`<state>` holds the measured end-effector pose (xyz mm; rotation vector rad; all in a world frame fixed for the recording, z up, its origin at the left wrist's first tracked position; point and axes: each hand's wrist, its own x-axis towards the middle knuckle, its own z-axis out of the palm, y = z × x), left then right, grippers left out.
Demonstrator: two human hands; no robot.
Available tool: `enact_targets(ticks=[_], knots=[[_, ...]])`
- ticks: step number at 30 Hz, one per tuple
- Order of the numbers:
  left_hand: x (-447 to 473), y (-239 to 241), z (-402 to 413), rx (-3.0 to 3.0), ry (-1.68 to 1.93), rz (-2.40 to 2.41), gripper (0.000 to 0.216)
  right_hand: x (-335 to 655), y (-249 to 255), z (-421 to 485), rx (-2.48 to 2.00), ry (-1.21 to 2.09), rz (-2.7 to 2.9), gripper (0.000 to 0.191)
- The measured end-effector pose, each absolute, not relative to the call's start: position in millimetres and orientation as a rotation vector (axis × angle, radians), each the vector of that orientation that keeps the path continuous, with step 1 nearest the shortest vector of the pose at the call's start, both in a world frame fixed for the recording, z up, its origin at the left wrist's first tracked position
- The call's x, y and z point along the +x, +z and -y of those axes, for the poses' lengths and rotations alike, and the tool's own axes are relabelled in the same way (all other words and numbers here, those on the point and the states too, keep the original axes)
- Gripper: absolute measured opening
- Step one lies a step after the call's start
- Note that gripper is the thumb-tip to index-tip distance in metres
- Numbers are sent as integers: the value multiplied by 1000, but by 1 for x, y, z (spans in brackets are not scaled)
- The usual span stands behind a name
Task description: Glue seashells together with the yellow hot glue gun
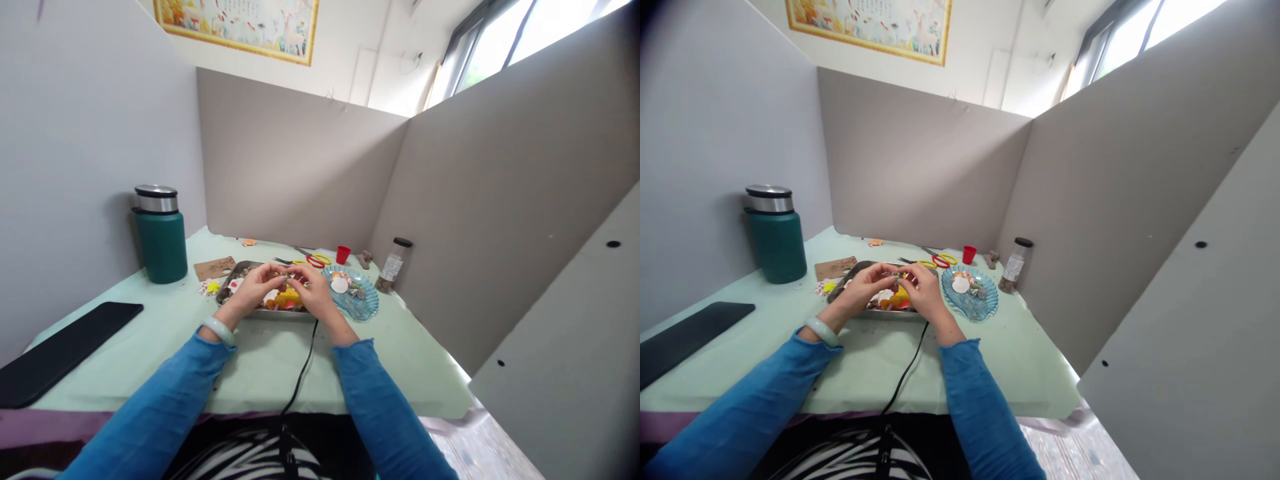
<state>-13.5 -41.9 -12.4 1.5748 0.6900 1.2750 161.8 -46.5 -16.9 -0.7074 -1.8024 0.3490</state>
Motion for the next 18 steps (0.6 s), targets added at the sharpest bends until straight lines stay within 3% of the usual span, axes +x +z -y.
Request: enact_targets(ticks=[18], knots=[[-16, -11, 43, 1638, 1240, -551, 27, 158, -26, 38, -703, 767, 1610, 22]])
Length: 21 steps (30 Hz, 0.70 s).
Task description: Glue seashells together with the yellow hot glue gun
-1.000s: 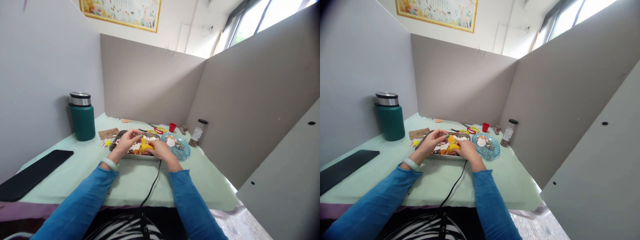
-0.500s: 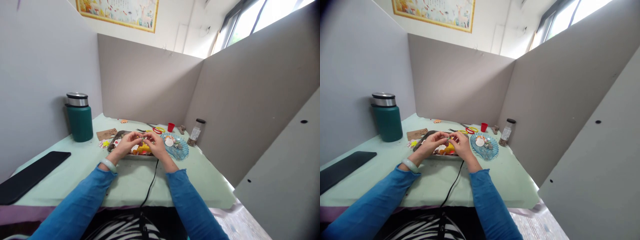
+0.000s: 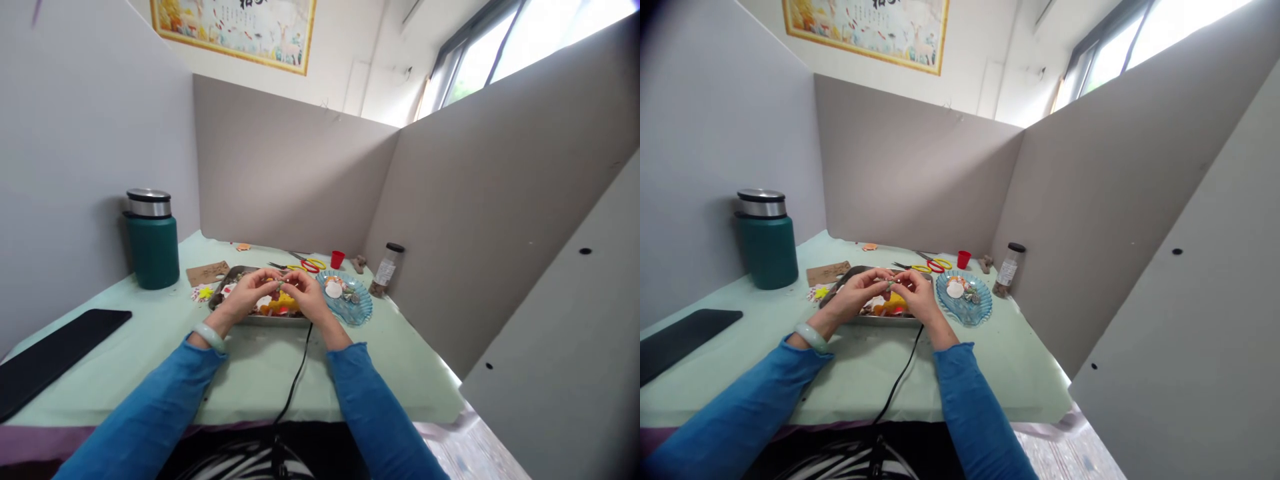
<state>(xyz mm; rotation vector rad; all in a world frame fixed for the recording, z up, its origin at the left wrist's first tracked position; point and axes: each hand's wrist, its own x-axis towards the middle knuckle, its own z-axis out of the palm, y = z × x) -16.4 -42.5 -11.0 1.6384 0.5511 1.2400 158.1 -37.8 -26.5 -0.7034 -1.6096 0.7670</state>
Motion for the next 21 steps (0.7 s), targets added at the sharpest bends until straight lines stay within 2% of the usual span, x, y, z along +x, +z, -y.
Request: enact_targets(ticks=[8, 13, 21], knots=[[-15, -13, 41, 1595, 1241, -582, 28, 157, -27, 38, -712, 717, 1620, 23], [-12, -17, 40, 1429, 1240, -562, 32, 158, -29, 37, -750, 705, 1614, 33], [-11, -16, 39, 1379, 1284, -618, 39, 158, -27, 38, -748, 620, 1628, 23]])
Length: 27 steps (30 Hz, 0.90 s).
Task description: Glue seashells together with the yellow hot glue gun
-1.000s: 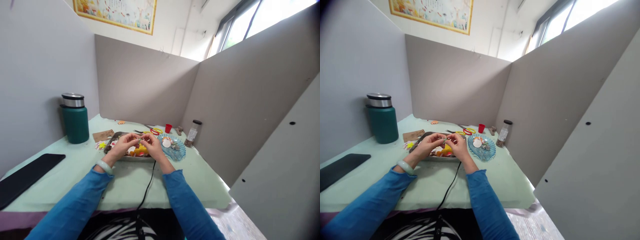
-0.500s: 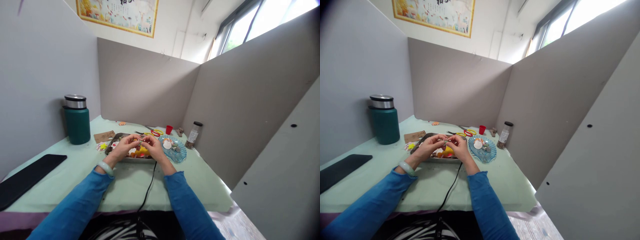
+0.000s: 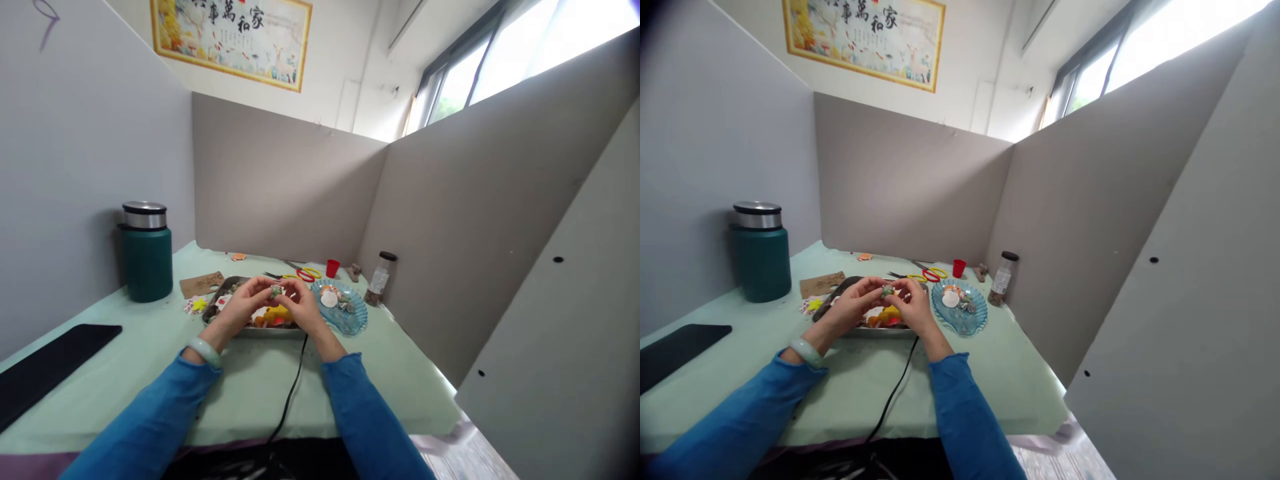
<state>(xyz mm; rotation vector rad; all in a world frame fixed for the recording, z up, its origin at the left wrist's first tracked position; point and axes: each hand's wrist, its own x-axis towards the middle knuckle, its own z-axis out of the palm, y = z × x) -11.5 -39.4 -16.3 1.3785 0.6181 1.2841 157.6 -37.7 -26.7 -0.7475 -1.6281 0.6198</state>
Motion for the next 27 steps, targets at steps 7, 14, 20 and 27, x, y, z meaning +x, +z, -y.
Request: enact_targets(ticks=[7, 14, 20, 27], knots=[[-12, -16, 38, 1457, 1298, -628, 45, 159, -29, 36, -781, 430, 1721, 29], [-10, -14, 41, 1496, 1306, -645, 48, 161, -28, 37, -773, 347, 1783, 25], [-10, -11, 44, 1677, 1346, -744, 41, 159, -26, 40, -772, 386, 1754, 23], [-8, -16, 40, 1993, 1483, -825, 21, 159, -28, 39, -833, 295, 1768, 29]])
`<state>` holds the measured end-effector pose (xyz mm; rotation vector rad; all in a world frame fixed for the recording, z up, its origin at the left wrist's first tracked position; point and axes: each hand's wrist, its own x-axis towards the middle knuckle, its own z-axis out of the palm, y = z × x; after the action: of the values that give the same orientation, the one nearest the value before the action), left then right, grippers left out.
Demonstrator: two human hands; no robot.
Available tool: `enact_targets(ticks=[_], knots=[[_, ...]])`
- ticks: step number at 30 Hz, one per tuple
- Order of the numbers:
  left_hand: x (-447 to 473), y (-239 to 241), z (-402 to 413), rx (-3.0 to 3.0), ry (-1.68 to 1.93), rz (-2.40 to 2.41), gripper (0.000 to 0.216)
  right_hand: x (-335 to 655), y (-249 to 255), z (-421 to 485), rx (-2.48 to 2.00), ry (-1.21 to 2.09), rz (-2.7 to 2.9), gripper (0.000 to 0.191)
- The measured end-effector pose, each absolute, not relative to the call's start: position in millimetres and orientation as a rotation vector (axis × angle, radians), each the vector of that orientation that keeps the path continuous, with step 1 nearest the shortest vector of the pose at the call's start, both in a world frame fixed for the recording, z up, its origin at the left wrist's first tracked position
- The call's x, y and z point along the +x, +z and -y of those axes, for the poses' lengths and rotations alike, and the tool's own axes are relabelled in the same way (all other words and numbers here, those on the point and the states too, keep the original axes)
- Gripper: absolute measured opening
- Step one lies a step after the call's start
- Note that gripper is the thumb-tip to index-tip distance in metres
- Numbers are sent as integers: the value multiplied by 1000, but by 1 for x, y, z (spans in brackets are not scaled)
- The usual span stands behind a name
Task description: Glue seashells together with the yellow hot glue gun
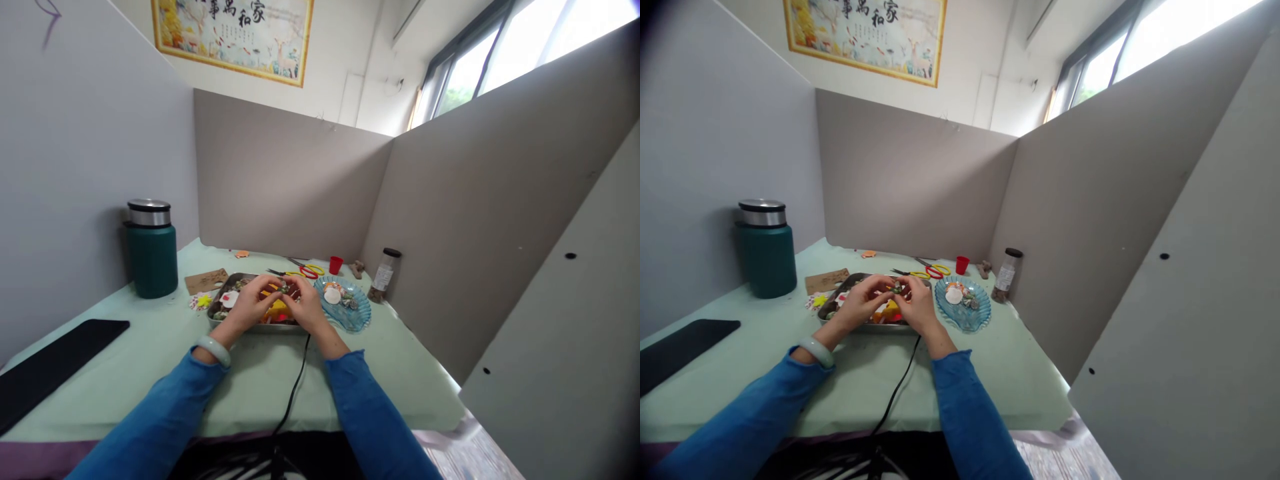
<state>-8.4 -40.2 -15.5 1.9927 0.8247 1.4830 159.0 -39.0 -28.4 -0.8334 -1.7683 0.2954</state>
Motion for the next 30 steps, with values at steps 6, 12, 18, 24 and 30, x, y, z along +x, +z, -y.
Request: enact_targets(ticks=[6, 12, 18, 24, 30], knots=[[-9, -16, 41, 2097, 1526, -869, 13, 159, -31, 37, -787, 284, 1778, 25], [-9, -17, 40, 2040, 1523, -858, 14, 158, -33, 34, -749, 397, 1718, 29], [-8, -16, 40, 2023, 1549, -877, 15, 157, -31, 36, -725, 392, 1710, 27], [-6, -15, 40, 1727, 1456, -665, 30, 157, -32, 33, -733, 467, 1605, 31], [-8, -19, 35, 1741, 1507, -649, 31, 156, -35, 28, -767, 626, 1515, 36]])
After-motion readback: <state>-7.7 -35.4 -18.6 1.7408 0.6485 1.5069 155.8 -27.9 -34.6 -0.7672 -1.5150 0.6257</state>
